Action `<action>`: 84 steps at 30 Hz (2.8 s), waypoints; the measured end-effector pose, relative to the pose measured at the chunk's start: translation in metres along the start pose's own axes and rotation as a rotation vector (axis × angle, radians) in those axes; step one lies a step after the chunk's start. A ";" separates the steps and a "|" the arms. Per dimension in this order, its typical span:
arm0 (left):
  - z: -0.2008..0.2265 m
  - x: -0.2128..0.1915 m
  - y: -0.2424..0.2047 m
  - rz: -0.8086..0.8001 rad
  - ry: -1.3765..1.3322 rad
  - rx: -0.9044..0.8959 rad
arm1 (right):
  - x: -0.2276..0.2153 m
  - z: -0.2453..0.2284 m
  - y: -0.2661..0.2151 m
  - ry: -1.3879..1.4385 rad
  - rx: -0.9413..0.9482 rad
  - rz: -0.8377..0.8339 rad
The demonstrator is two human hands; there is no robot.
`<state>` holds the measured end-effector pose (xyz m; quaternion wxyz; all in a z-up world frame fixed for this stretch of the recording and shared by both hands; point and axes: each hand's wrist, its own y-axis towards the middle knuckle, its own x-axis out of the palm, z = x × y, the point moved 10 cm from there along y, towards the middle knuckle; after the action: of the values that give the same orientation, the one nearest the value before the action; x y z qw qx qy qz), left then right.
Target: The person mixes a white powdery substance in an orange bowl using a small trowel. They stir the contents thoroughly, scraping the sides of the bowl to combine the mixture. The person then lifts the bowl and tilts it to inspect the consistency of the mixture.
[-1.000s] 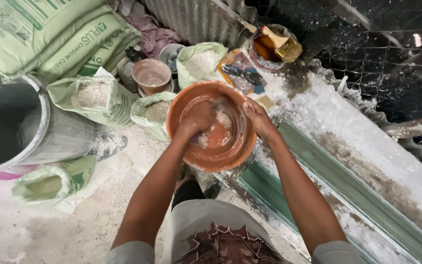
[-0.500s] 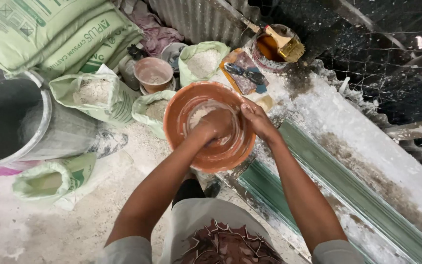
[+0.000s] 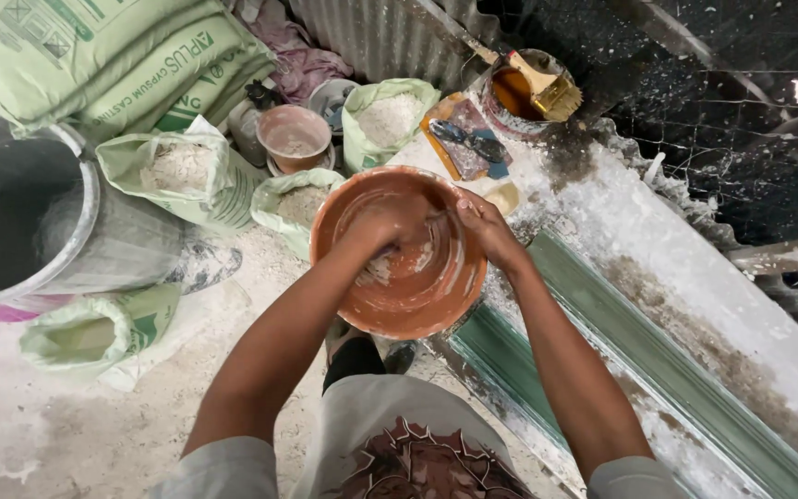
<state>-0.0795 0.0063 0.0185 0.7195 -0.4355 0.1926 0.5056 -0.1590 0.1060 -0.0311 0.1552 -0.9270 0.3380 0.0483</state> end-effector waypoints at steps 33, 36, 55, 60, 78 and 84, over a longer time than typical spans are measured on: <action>-0.001 0.078 0.023 0.134 0.110 0.121 | 0.010 0.013 0.025 0.018 -0.070 -0.116; -0.005 0.035 -0.004 0.085 0.006 0.054 | 0.007 0.004 0.009 0.151 -0.033 -0.096; 0.004 0.071 0.016 0.427 -0.474 0.343 | -0.029 0.065 0.012 0.239 -0.066 0.005; -0.038 0.061 0.024 0.549 -0.421 -0.060 | -0.025 0.090 0.025 0.439 -0.018 0.003; -0.020 0.036 0.018 0.223 -0.039 -0.054 | -0.002 0.063 0.016 0.381 0.052 -0.070; 0.010 0.058 0.001 0.296 -0.206 0.370 | -0.015 0.094 0.020 0.340 0.173 0.035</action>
<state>-0.0579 0.0472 -0.0176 0.7210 -0.2097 0.2692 0.6031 -0.1821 0.1305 -0.1223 0.1742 -0.8990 0.3782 -0.1356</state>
